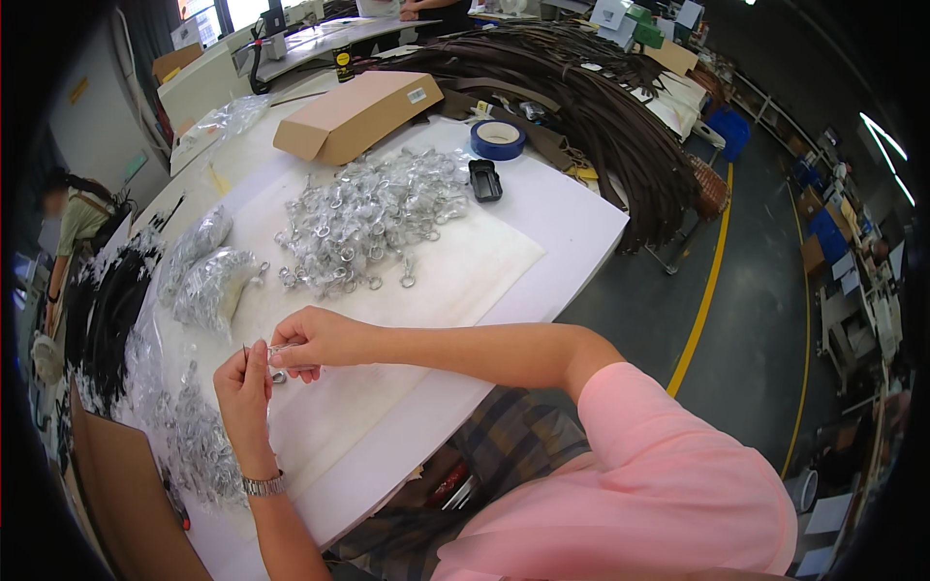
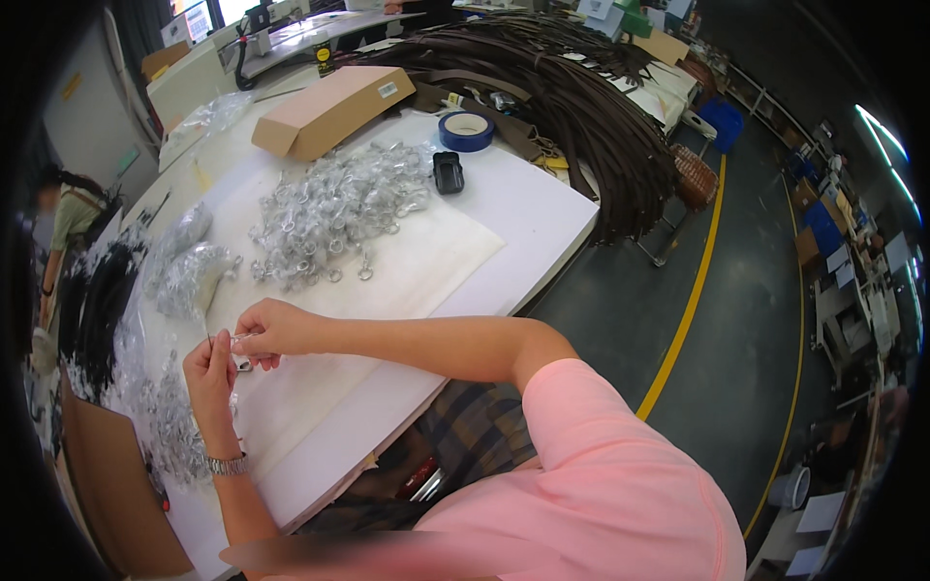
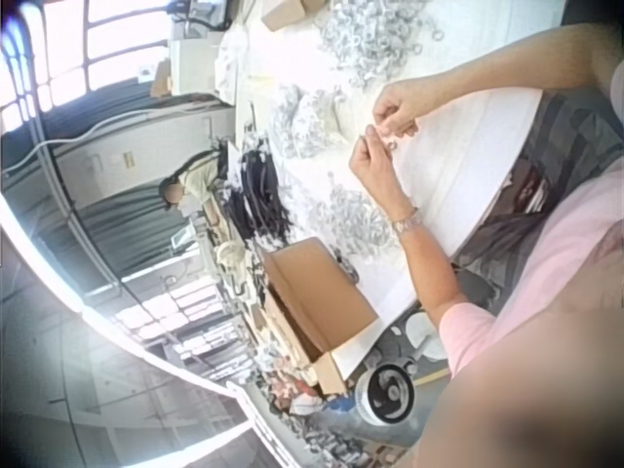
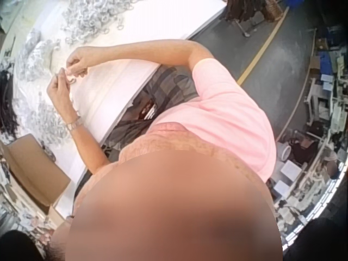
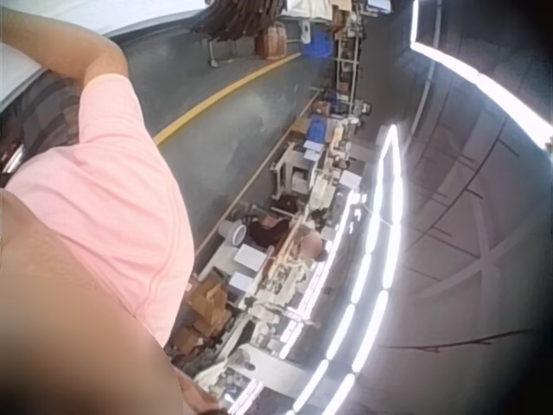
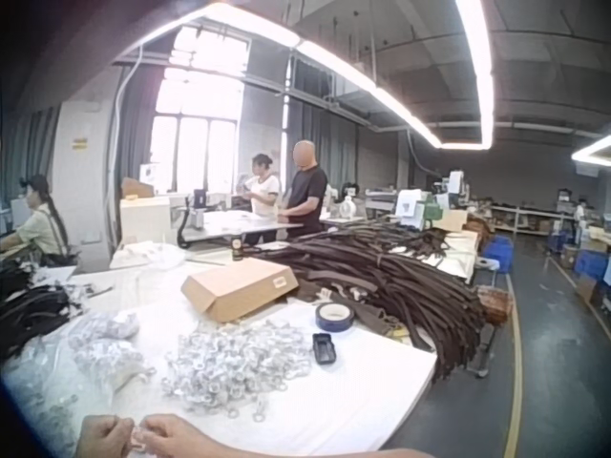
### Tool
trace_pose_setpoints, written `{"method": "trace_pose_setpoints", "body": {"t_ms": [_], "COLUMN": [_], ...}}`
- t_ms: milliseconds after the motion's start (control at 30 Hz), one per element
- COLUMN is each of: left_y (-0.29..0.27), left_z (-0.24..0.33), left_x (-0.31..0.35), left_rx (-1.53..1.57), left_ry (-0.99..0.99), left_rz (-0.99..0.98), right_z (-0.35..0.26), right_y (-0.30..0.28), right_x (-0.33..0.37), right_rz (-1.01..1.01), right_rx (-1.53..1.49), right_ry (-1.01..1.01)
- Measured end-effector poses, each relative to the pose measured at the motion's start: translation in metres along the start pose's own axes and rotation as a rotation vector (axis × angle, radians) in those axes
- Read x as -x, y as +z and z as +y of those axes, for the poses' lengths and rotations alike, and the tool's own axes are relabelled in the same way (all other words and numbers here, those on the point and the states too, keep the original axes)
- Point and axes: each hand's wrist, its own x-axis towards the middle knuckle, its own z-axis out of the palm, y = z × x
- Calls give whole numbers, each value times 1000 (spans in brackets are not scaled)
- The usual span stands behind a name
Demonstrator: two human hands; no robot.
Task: The recorder is assembling small metal keychain rings by attaching a connector piece using a thin tool.
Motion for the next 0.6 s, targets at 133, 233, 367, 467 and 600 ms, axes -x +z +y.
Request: {"method": "trace_pose_setpoints", "body": {"t_ms": [133,233,367,467,600], "left_y": [8,10,8,0,1], "left_z": [4,9,13,7,7], "left_x": [1,1,2,0,-1], "left_rx": [92,108,167,159,135], "left_ry": [34,34,-45,-75,-103], "left_rz": [40,39,46,-13,-14], "right_z": [-3,-5,-4,-4,-5], "right_y": [-4,-7,-8,-6,-6], "right_x": [1,1,0,0,0], "right_rz": [14,35,-11,-58,-68], "right_rx": [-2,-16,29,45,49], "right_ry": [-20,39,42,59,76]}}
